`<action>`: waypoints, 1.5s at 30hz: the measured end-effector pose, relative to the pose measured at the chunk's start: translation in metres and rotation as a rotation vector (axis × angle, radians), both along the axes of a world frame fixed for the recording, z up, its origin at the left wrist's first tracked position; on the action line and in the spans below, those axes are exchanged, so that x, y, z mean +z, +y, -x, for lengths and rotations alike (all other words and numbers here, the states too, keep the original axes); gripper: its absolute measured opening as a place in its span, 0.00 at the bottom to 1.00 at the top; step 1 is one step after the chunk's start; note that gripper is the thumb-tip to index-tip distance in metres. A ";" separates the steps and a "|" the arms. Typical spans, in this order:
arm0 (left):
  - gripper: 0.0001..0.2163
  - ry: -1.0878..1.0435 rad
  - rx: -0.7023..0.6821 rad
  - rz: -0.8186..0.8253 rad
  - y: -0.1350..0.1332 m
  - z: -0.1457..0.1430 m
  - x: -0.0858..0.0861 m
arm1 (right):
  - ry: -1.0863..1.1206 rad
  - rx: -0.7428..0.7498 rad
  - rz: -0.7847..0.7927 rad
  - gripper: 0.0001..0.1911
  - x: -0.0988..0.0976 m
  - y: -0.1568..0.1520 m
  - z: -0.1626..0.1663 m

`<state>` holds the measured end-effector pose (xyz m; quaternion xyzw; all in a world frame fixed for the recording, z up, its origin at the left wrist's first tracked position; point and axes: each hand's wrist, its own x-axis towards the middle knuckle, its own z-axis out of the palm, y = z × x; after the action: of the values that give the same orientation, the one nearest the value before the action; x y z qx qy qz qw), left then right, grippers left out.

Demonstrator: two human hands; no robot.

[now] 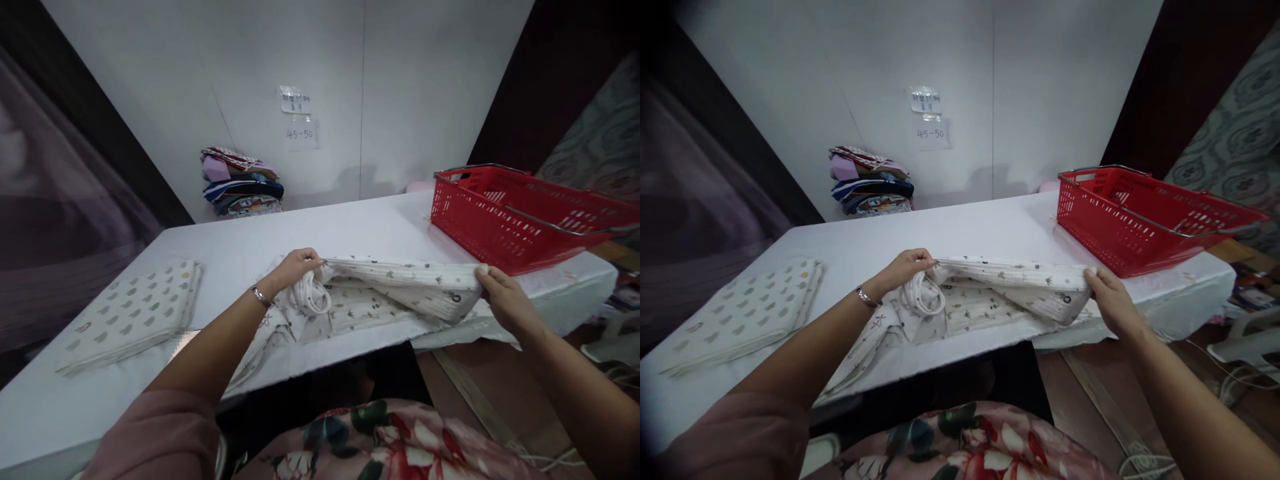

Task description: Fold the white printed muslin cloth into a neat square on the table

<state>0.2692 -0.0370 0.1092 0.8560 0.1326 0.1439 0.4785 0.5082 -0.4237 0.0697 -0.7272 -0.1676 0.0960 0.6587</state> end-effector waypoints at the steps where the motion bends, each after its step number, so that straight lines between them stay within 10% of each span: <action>1: 0.15 -0.007 0.011 -0.012 -0.003 0.002 0.003 | -0.032 0.006 -0.006 0.22 0.005 0.004 -0.004; 16: 0.11 0.028 -0.141 -0.373 -0.035 0.022 0.010 | -0.171 -0.096 -0.296 0.21 0.079 0.046 -0.046; 32: 0.17 -0.047 0.015 -0.320 -0.043 0.031 -0.013 | 0.061 0.012 -0.234 0.10 0.081 0.065 -0.042; 45: 0.15 0.279 0.017 -0.487 -0.059 -0.010 -0.101 | -0.122 0.117 -0.053 0.17 0.055 0.065 -0.020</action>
<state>0.2792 -0.0955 0.0079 0.9563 0.1658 0.0563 0.2343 0.5283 -0.3583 0.1249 -0.7031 -0.2522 0.0855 0.6593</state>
